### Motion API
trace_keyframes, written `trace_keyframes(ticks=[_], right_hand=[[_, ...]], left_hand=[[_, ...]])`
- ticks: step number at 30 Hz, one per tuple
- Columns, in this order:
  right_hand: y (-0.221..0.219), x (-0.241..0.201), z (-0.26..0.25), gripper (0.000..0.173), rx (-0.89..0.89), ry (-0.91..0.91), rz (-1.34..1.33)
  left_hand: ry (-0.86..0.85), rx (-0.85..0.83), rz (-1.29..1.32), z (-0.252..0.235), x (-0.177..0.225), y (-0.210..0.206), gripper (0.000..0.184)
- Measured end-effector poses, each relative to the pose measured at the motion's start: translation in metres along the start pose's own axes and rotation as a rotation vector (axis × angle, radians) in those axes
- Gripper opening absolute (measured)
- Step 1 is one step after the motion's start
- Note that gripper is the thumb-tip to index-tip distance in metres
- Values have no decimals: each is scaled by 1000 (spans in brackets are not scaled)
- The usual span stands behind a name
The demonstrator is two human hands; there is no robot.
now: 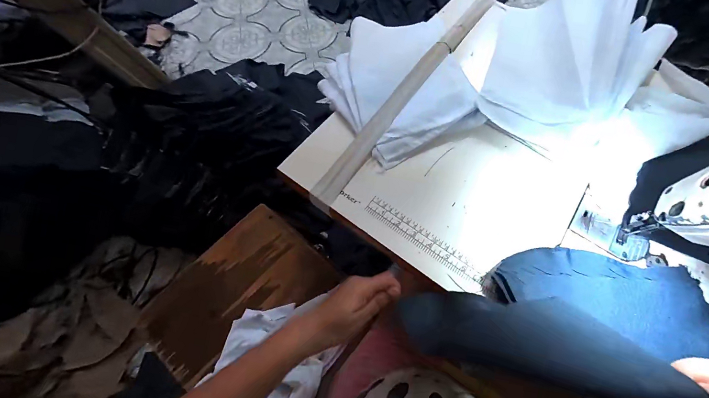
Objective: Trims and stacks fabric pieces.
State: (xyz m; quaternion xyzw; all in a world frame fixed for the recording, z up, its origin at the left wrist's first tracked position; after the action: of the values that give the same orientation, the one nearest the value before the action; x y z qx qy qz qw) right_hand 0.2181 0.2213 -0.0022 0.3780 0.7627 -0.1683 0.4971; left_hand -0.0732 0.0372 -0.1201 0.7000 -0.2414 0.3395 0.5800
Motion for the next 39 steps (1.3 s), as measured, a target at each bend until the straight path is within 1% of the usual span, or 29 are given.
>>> trace_keyframes(ticks=[1,3,4,6,7,9,10,11,12,13,14,15,16,18,19,20,21,23,25,27,29,30,32,33,34,36,37,38,39], right_hand=[[8,1,-2,18,35,-16,-67],[33,2,-10,15,96,11,-185],[48,1,-14,12,117,44,-218],[84,0,-17,5,173,99,-158],[101,0,-15,4,163,101,-77],[123,7,-7,10,160,61,59],[132,17,3,14,179,19,145],[138,29,16,14,213,-50,261],[140,40,29,11,236,-150,393],[138,48,36,14,237,-279,517],[135,53,40,17,230,-404,602],[132,55,40,20,227,-482,669],[129,54,38,21,237,-508,738],[120,40,26,21,296,-459,894],[110,29,16,23,322,-395,950],[95,18,6,30,317,-323,971],[75,8,-5,40,265,-272,955],[21,0,-24,56,63,-194,899],[-36,8,-36,47,-178,-163,888],[-75,22,-43,36,-364,-233,903],[-90,34,-49,37,-504,-419,889],[-89,39,-50,39,-506,-428,882],[-75,41,-46,40,-349,-269,787],[-67,40,-44,40,-242,-171,666],[-63,38,-42,41,-164,-139,489],[-77,37,-34,51,-73,-183,137],[-92,39,-30,53,-58,-208,66],[-106,43,-27,50,-68,-232,72],[-118,47,-24,41,-80,-237,106]], left_hand=[[-139,104,-6,-10,28,28,39],[-413,277,-46,-29,82,75,27],[-496,360,-105,-39,101,90,21],[-573,487,-246,-69,122,101,14],[-581,497,-292,-83,125,96,14],[-557,402,-318,-100,120,71,15],[-506,290,-330,-103,112,54,17],[-433,143,-341,-104,103,36,21],[-349,-12,-340,-105,93,18,24],[-282,-123,-331,-106,82,1,24],[-254,-161,-330,-106,73,-11,24],[-252,-145,-332,-105,68,-17,24],[-254,-116,-324,-104,68,-18,23],[-255,-58,-305,-100,75,-10,24],[-257,-25,-299,-99,79,-5,25],[-260,4,-291,-98,83,-2,26],[-262,19,-279,-97,85,-1,27],[-270,32,-263,-94,87,-3,29],[-291,65,-268,-91,88,-8,30],[-311,109,-290,-88,91,-10,30],[-328,139,-295,-86,92,-12,29],[-337,153,-275,-85,91,-13,28],[-344,189,-109,-85,84,-11,27],[-320,192,81,-85,79,-10,27],[-272,190,316,-85,76,-8,26],[-168,178,748,-86,74,-5,27],[-142,195,883,-86,75,-4,26],[-133,219,984,-87,77,-5,26],[-139,244,1037,-87,79,-5,24]])
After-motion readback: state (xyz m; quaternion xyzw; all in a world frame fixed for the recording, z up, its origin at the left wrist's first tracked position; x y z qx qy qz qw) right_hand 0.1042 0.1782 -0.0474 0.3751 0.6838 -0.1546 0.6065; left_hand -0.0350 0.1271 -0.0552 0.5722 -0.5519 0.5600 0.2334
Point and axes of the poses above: each hand's wrist, its own z-axis away from the middle knuckle, its own y-axis out of the back of the hand, x = y × z, the point moved 3 cm from there along -z, towards the middle knuckle, and after that the axes turned 12 degrees about -z, right-handed, at the moved point
